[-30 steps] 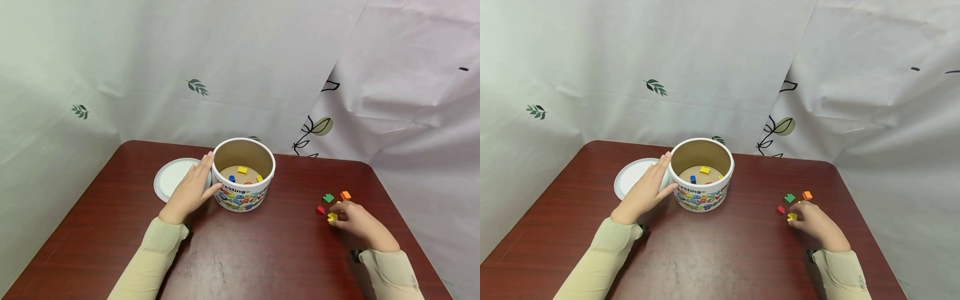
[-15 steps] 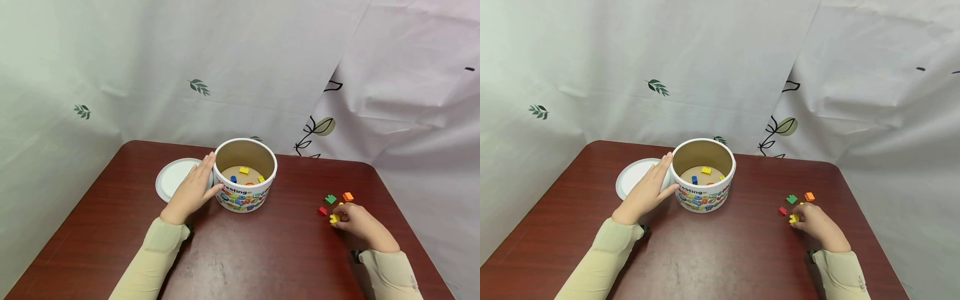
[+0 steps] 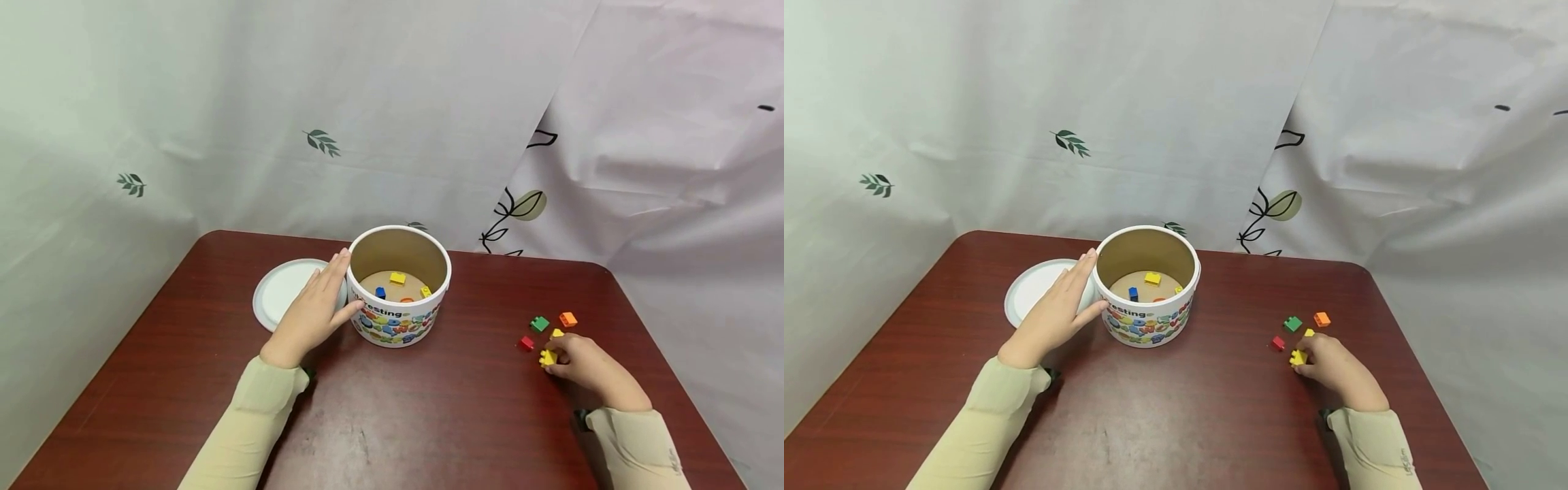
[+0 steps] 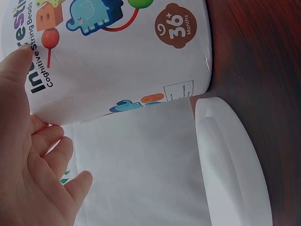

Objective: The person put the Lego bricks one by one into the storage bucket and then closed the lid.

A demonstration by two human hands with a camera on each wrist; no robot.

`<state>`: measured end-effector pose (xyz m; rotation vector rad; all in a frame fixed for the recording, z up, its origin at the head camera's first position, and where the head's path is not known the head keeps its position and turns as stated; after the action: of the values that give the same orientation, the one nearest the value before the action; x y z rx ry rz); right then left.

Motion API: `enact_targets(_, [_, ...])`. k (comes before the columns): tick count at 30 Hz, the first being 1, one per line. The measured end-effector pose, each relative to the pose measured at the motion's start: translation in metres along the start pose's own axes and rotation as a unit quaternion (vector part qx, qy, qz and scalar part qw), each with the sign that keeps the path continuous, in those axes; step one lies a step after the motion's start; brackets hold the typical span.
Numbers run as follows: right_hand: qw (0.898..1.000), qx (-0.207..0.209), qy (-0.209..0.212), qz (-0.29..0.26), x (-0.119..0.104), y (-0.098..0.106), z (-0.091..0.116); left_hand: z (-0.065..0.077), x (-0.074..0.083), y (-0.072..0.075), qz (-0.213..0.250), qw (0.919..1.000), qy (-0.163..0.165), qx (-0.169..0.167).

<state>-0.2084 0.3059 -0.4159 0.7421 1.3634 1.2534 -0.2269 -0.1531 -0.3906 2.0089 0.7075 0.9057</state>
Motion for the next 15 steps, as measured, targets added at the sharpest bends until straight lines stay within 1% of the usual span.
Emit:
enact_targets(2, [1.000,0.002,0.003,0.003,-0.001,0.001,0.000,0.000,0.000,0.000,-0.002,1.0000,-0.001,0.001])
enact_targets(4, [1.000,0.013,0.009,0.006,-0.003,0.002,0.000,0.000,0.000,0.001,-0.009,0.9999,-0.004,0.002])
enact_targets(9, [0.998,0.057,0.022,0.014,-0.010,0.007,0.002,0.000,-0.001,0.002,-0.038,0.9992,-0.012,0.009])
enact_targets(15, [0.994,0.106,0.036,0.002,-0.021,0.012,0.002,0.001,0.002,0.005,-0.056,0.9982,-0.018,0.010])
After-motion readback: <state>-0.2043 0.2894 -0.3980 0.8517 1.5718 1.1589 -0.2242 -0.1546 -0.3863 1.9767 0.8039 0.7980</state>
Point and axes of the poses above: each hand's wrist, its own z-axis away from the middle knuckle, its own y-axis out of the back of the hand, x = y × z, the point moved 4 cm from there along -z, towards the middle knuckle, and after that the axes turned 7 degrees about -y, right-handed, at the moved point
